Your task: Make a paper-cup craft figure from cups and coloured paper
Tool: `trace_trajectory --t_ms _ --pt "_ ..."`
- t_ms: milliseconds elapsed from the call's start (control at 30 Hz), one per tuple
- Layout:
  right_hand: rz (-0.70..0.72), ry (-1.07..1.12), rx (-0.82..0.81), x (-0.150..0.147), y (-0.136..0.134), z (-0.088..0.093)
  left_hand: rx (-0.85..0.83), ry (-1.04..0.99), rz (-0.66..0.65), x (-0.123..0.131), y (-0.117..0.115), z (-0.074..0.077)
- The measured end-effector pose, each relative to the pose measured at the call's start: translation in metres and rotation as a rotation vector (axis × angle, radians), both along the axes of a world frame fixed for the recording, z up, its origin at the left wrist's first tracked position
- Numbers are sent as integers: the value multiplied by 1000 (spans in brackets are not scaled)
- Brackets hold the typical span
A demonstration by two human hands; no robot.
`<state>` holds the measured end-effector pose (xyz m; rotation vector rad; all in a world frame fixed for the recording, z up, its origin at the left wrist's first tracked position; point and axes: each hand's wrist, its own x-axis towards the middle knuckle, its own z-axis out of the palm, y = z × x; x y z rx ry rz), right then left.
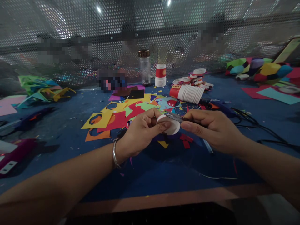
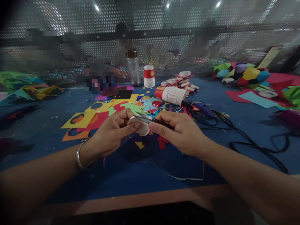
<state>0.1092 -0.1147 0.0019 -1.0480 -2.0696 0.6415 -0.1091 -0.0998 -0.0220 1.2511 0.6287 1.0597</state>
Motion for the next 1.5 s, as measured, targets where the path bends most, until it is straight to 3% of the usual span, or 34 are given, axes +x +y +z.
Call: trace_trajectory --t_ms 333,733,1133,1367,1500 --pt "-56 -36 40 5 3 2 10 72 47 -3 1 0" --pt "-28 -138 118 5 1 -5 228 244 85 -2 -2 5" --pt "-62 -99 79 6 4 -1 159 281 32 -6 2 3" --pt "-247 -358 78 19 27 -6 198 294 227 -9 9 3" --pt "-271 -479 18 18 33 -11 105 277 265 -10 9 4"
